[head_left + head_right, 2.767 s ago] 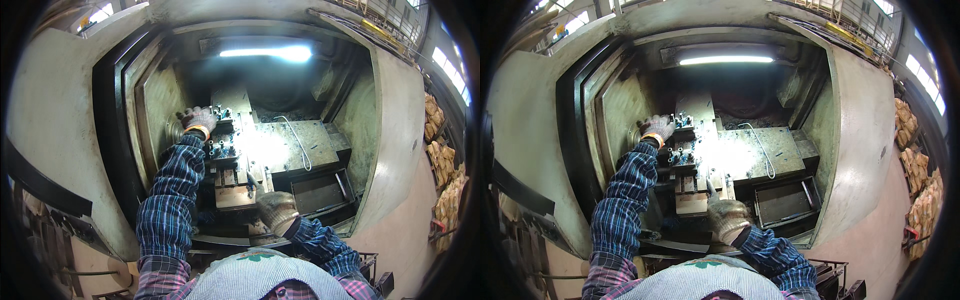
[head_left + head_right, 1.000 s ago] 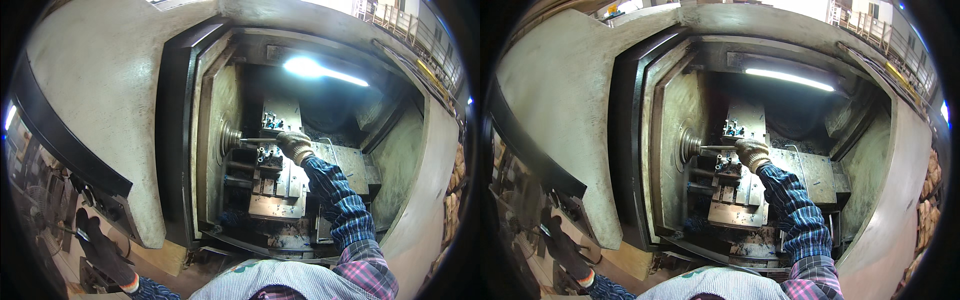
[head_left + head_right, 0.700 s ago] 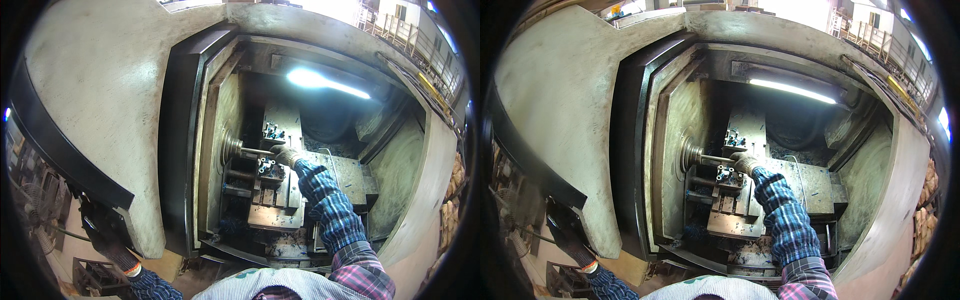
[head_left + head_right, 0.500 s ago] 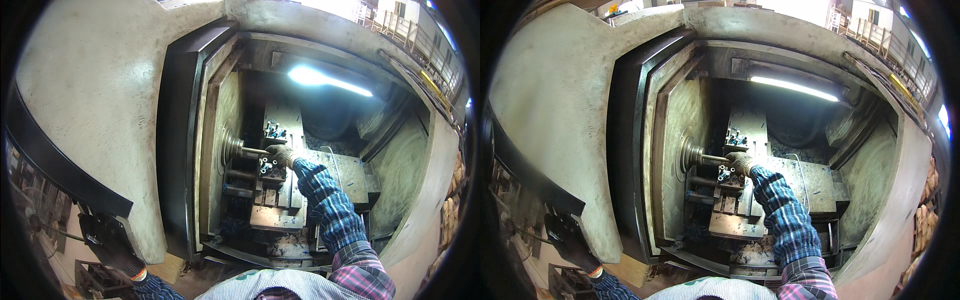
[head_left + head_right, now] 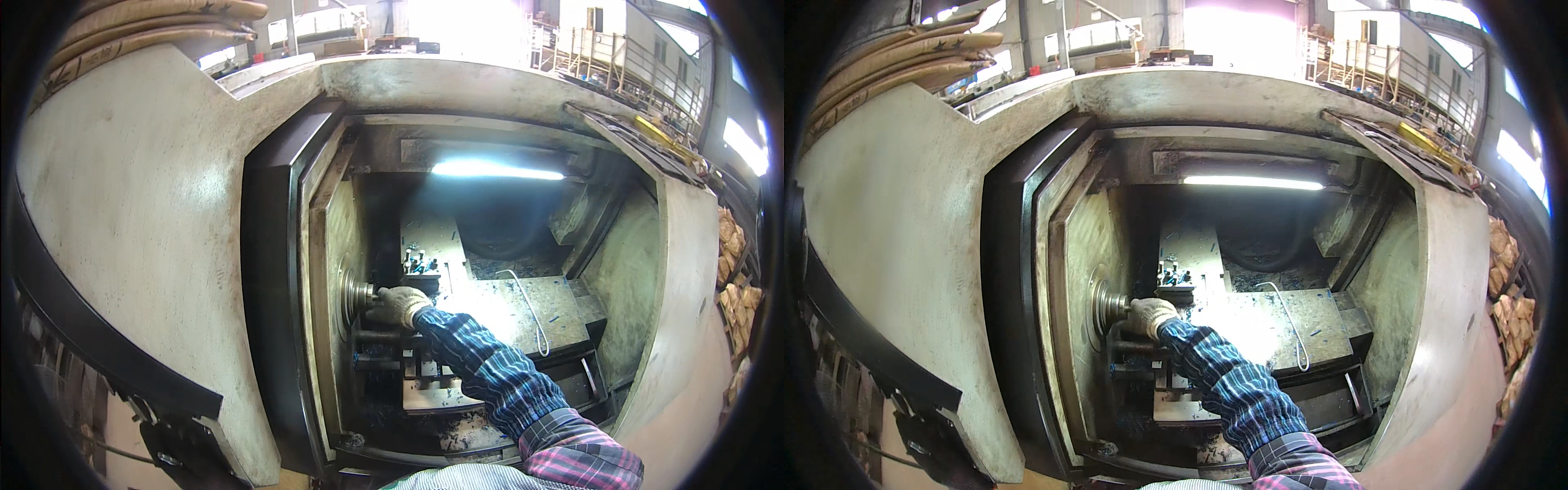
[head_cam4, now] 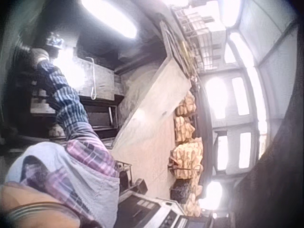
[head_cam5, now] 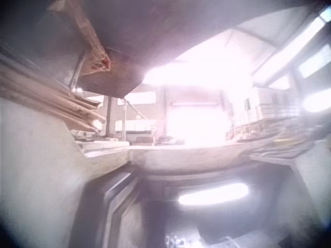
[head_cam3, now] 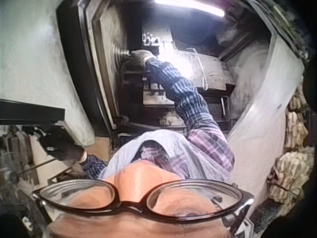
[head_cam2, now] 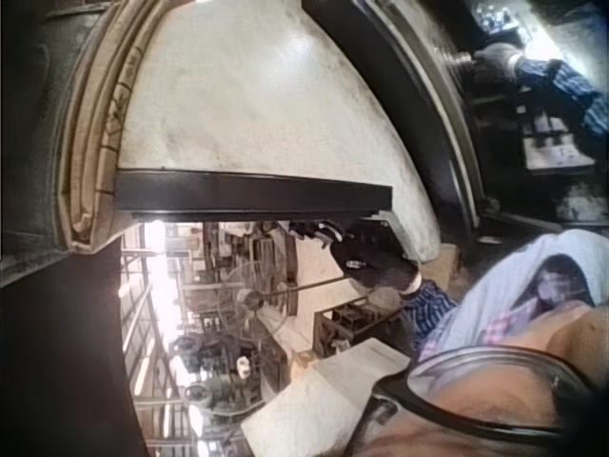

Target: The person operates a CNC lathe in a workshop, repeatedly loading metal rods into the chuck, adjusting the machine, and removing finished parts. They place the processed rods into a nearby bin and continue the cycle.

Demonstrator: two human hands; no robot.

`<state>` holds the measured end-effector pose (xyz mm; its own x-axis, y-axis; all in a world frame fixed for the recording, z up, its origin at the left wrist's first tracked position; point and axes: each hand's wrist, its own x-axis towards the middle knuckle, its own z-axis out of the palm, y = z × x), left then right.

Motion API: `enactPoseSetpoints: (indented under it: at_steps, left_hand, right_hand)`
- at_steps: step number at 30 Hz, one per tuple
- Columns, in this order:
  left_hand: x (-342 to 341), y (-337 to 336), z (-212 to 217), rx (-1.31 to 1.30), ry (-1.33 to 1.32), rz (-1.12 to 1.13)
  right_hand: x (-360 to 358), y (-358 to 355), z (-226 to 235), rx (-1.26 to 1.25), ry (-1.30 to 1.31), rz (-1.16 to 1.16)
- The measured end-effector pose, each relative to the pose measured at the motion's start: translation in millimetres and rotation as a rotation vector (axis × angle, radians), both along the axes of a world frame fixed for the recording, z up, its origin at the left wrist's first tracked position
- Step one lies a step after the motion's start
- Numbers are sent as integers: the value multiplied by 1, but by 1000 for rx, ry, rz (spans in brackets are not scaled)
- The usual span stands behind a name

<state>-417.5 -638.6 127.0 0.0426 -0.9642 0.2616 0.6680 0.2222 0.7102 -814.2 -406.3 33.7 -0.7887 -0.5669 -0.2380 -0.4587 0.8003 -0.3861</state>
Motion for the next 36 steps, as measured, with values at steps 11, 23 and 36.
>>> enactPoseSetpoints:
  at_steps: [11,23,36]
  left_hand:
    - [21,-13,-14,-596,-626,251]
    - [22,12,17,-967,-710,230]
    - [1,102,1,-814,-495,-591]
  right_hand:
    - [-3,3,-12,6,111,-58]
    - [45,6,4,-221,319,-373]
    - [258,94,23,-500,85,-54]
